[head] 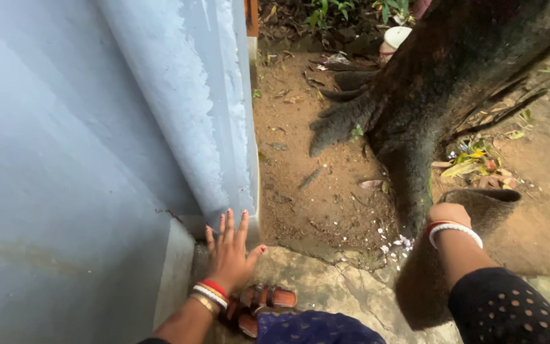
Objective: The person retrieves a mat from behind a pipe, unrolls and shakes it to remove dust, cleans both sides by hand, and rolls it back up.
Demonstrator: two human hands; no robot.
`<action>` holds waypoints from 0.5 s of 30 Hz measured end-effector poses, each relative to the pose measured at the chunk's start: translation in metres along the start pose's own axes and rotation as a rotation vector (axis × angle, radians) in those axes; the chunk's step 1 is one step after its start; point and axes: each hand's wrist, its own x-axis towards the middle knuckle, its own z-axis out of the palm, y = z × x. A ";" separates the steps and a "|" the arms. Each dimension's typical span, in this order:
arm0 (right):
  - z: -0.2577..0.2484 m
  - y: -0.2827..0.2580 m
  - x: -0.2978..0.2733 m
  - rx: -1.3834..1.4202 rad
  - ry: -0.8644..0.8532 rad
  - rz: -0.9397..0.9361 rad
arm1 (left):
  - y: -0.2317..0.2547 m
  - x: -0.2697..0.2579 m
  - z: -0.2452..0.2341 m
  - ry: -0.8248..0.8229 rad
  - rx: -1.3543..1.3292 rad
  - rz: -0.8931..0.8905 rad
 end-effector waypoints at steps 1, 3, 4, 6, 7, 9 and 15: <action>-0.004 -0.011 0.000 -0.018 0.000 -0.029 | -0.003 -0.003 -0.002 0.002 0.001 -0.005; -0.010 -0.042 0.002 -0.075 -0.002 -0.127 | -0.009 -0.011 -0.009 -0.001 0.012 -0.065; -0.011 -0.063 0.002 -0.115 -0.001 -0.188 | -0.011 -0.015 -0.013 0.002 0.013 -0.074; -0.012 -0.115 -0.005 -0.206 0.011 -0.408 | -0.015 -0.023 -0.021 -0.014 0.026 -0.099; -0.011 -0.152 -0.010 -0.233 0.019 -0.503 | -0.017 -0.026 -0.025 -0.011 0.027 -0.108; -0.014 -0.243 -0.034 0.256 0.046 -0.388 | -0.018 -0.034 -0.032 0.024 0.050 -0.123; -0.073 -0.388 -0.128 0.670 -0.113 -0.743 | -0.019 -0.044 -0.052 0.060 0.059 -0.151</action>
